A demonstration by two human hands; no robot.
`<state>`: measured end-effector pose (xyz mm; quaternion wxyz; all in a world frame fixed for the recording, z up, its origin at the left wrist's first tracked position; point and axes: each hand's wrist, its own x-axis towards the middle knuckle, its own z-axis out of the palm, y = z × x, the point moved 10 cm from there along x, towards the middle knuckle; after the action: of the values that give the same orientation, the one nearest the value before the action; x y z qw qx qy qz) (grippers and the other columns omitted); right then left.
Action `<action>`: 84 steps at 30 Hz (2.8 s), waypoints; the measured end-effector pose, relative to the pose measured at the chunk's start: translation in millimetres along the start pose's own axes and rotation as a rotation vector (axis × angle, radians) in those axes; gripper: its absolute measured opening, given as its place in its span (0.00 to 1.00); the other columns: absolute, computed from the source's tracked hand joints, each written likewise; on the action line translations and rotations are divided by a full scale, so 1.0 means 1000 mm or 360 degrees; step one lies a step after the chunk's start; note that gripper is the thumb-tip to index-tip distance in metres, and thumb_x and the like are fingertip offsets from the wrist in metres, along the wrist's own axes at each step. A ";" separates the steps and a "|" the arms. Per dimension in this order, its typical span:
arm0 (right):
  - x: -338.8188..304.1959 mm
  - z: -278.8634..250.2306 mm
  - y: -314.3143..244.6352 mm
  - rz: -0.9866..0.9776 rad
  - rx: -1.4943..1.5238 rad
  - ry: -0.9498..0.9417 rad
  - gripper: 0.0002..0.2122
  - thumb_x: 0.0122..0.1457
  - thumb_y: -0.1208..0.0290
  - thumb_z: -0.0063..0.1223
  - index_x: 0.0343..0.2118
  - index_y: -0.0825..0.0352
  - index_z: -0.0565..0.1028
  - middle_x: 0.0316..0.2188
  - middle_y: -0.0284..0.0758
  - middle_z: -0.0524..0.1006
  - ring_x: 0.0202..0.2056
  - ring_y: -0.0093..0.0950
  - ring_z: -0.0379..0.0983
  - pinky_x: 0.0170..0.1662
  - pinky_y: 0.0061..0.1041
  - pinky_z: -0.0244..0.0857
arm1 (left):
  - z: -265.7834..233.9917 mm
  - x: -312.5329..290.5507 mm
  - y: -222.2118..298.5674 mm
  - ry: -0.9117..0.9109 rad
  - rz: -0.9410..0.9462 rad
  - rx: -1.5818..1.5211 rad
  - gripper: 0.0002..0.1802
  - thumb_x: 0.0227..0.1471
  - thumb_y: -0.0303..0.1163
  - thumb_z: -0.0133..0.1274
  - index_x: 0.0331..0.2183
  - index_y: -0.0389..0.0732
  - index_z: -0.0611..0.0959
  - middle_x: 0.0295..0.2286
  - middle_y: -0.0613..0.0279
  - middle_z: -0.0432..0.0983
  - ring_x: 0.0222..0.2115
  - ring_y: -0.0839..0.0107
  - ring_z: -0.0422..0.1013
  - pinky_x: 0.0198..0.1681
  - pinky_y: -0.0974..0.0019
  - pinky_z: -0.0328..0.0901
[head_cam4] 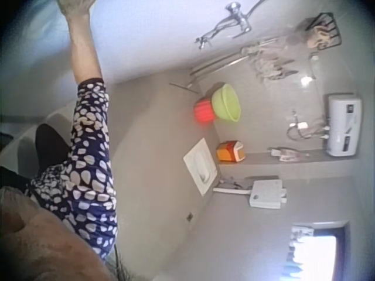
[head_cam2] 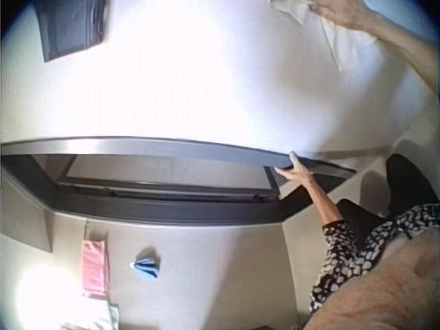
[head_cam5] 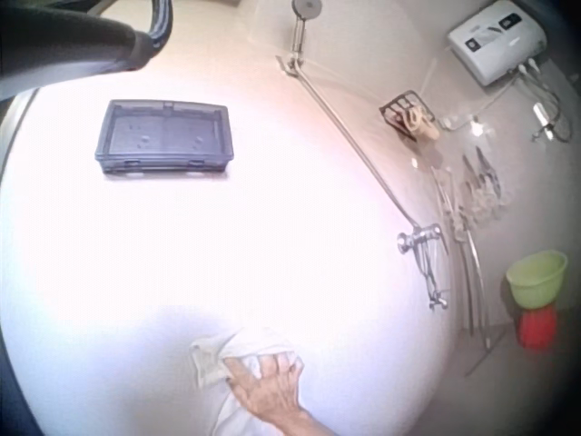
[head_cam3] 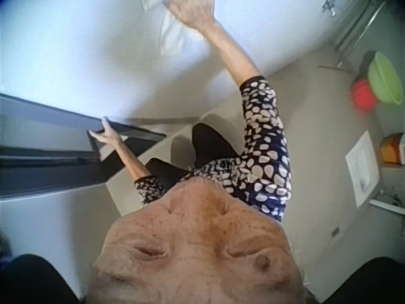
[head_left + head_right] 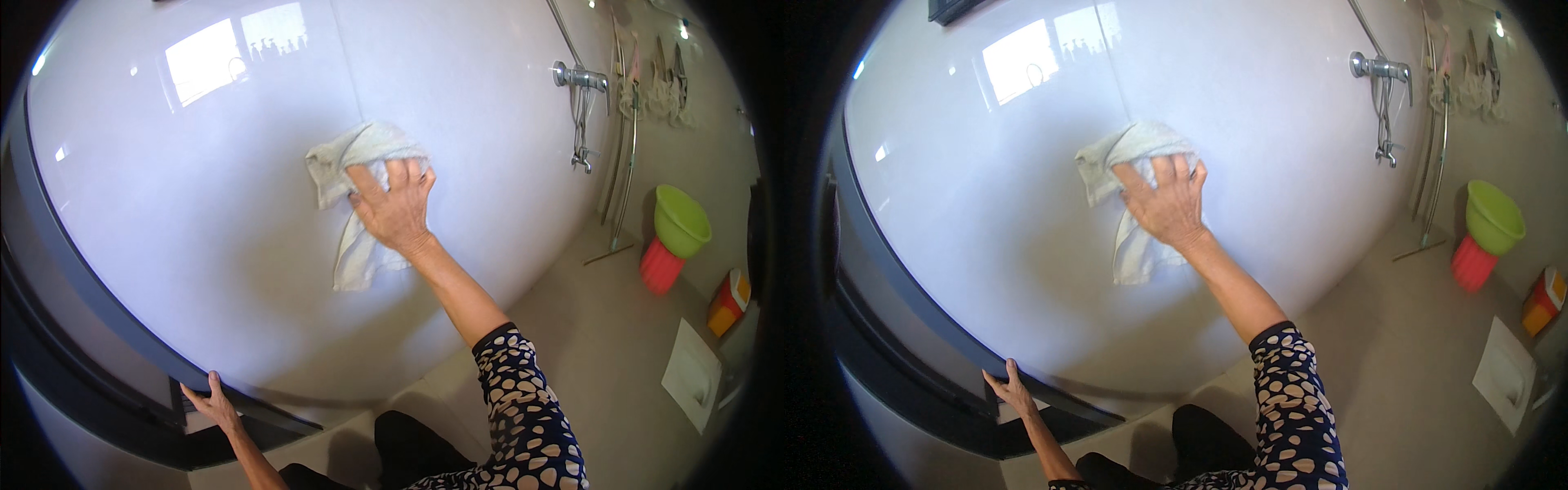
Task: The person wipes the bathroom walls and door frame with a white cloth. They systematically clean the tiled surfaces, moving from the door frame to the main wall area and around the shower fixtures.
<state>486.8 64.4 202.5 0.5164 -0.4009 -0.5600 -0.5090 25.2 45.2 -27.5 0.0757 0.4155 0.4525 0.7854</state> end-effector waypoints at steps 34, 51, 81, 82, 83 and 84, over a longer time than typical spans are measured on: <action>-0.077 0.002 0.016 0.0358 0.0055 -0.0050 0.22 0.49 0.60 0.53 0.49 0.56 0.70 0.48 0.46 0.59 0.49 0.44 0.55 0.47 0.44 0.49 | -0.006 0.000 0.018 0.0124 -0.0025 0.0192 0.43 0.47 0.35 0.61 0.56 0.27 0.57 0.49 0.48 0.64 0.45 0.62 0.63 0.51 0.63 0.59; -0.162 -0.022 0.225 0.1567 -0.0322 0.0268 0.24 0.55 0.63 0.46 0.57 0.53 0.61 0.54 0.45 0.61 0.56 0.43 0.55 0.54 0.49 0.48 | -0.051 0.019 0.011 0.0167 -0.0112 0.0476 0.49 0.49 0.44 0.59 0.58 0.26 0.51 0.50 0.40 0.60 0.46 0.59 0.63 0.51 0.60 0.60; -0.158 -0.019 0.098 0.0811 0.0041 0.0027 0.20 0.48 0.64 0.52 0.46 0.58 0.70 0.47 0.44 0.59 0.47 0.44 0.56 0.45 0.44 0.50 | -0.036 0.008 0.048 0.0154 0.0014 0.0540 0.45 0.50 0.44 0.57 0.56 0.25 0.54 0.49 0.42 0.62 0.44 0.61 0.63 0.49 0.61 0.61; -0.164 -0.021 0.109 0.0878 -0.0008 0.0034 0.21 0.48 0.64 0.52 0.48 0.59 0.68 0.47 0.45 0.59 0.48 0.45 0.56 0.46 0.45 0.50 | -0.040 0.011 0.048 0.0141 0.0029 0.0534 0.46 0.51 0.44 0.57 0.56 0.24 0.53 0.49 0.42 0.61 0.45 0.61 0.63 0.49 0.61 0.61; -0.173 -0.021 0.119 0.0945 -0.0056 0.0039 0.22 0.48 0.65 0.51 0.49 0.59 0.67 0.48 0.45 0.59 0.49 0.46 0.56 0.47 0.45 0.50 | -0.044 0.012 0.048 0.0132 0.0016 0.0496 0.46 0.51 0.44 0.56 0.57 0.25 0.52 0.49 0.42 0.61 0.45 0.61 0.63 0.49 0.61 0.61; -0.182 -0.021 0.131 0.1011 -0.0103 0.0048 0.23 0.49 0.65 0.51 0.51 0.60 0.66 0.48 0.46 0.59 0.50 0.47 0.55 0.48 0.46 0.49 | -0.045 0.013 0.052 0.0125 0.0005 0.0457 0.46 0.52 0.44 0.55 0.57 0.25 0.51 0.49 0.41 0.61 0.45 0.61 0.63 0.49 0.61 0.61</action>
<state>644.2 78.8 42.1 0.6447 -0.5644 -0.3826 -0.3456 -2.3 -8.0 9.0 -0.0034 0.3916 0.5621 0.7285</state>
